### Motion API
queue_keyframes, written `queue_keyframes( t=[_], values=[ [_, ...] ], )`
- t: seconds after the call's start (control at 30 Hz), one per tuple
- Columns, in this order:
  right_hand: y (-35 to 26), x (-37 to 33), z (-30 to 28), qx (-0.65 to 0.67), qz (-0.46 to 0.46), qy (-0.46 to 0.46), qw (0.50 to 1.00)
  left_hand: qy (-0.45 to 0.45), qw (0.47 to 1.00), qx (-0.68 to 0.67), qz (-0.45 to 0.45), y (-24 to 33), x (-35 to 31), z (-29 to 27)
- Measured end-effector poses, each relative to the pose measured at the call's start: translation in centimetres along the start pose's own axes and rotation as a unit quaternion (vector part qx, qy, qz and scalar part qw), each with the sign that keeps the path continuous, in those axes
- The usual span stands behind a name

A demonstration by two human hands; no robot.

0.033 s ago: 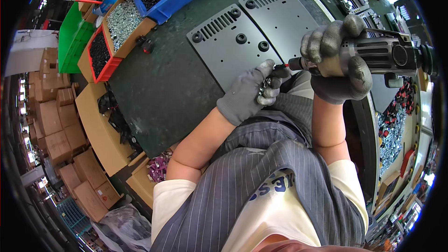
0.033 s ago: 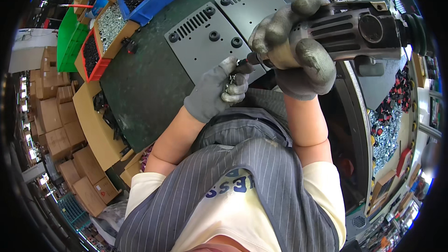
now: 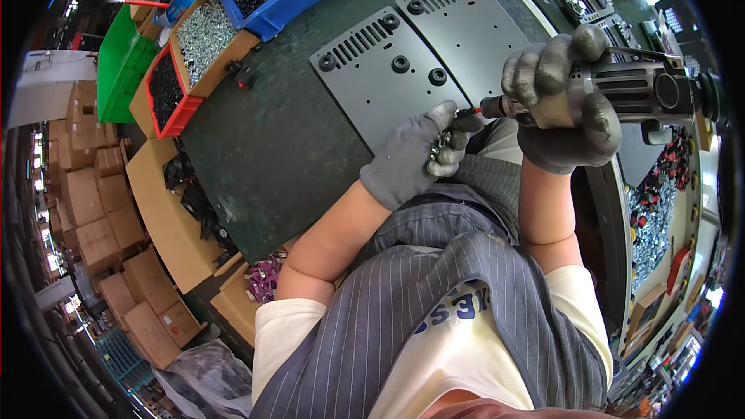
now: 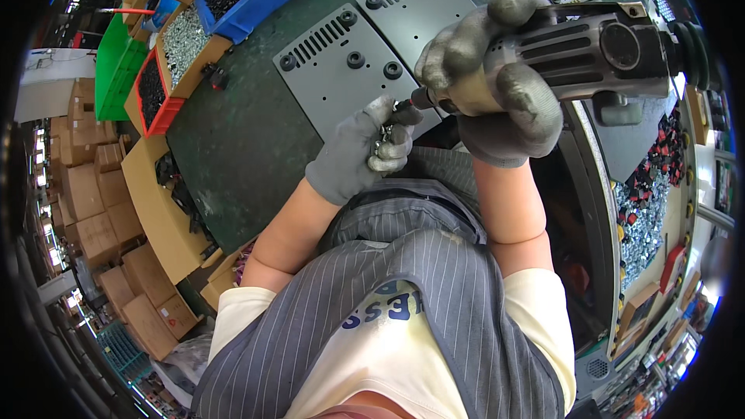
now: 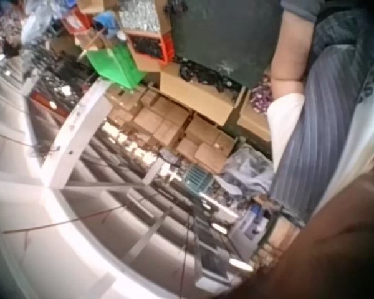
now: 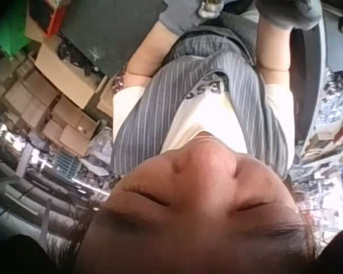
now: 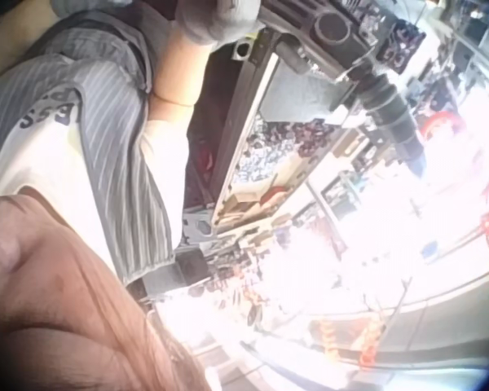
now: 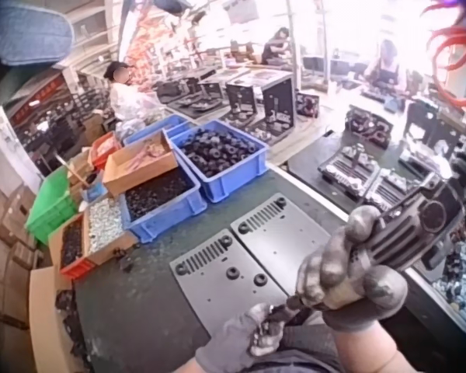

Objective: Assembling a metal chassis by installing components like fans, switches, and rubber feet using an electric screwdriver.

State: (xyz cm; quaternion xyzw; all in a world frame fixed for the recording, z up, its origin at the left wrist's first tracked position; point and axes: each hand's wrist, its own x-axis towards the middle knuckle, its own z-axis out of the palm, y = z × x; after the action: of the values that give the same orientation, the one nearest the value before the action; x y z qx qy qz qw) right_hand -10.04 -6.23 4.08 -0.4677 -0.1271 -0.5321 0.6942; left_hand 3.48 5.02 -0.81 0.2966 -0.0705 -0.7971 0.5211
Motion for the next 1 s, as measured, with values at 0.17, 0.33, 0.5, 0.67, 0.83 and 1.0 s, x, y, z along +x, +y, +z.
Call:
queue_keyframes(
  t=[0.17,0.33,0.5,0.67,0.83,1.0],
  values=[
    [-1.1,-0.9,-1.3,0.040,0.022,0.133,0.990,0.071,0.925,0.367,0.073,1.1,0.0,-0.1],
    [-1.7,-1.9,-3.0,-0.009,0.019,0.207,0.978,0.242,0.480,0.793,0.288,3.2,2.9,-0.5],
    [-2.1,-3.1,-2.4,-0.047,0.049,0.184,0.980,0.195,0.549,0.768,0.267,1.8,1.8,0.2],
    [-0.9,-3.1,-0.7,-0.111,0.075,0.186,0.973,0.171,0.554,0.781,0.233,-0.4,1.1,0.2],
    [0.9,-3.1,0.1,-0.166,0.133,0.165,0.963,0.204,0.518,0.796,0.237,-1.3,1.4,0.3],
    [2.1,-2.9,0.5,-0.169,0.221,0.121,0.953,0.221,0.466,0.825,0.231,-1.5,1.4,-0.2]
  ],
)
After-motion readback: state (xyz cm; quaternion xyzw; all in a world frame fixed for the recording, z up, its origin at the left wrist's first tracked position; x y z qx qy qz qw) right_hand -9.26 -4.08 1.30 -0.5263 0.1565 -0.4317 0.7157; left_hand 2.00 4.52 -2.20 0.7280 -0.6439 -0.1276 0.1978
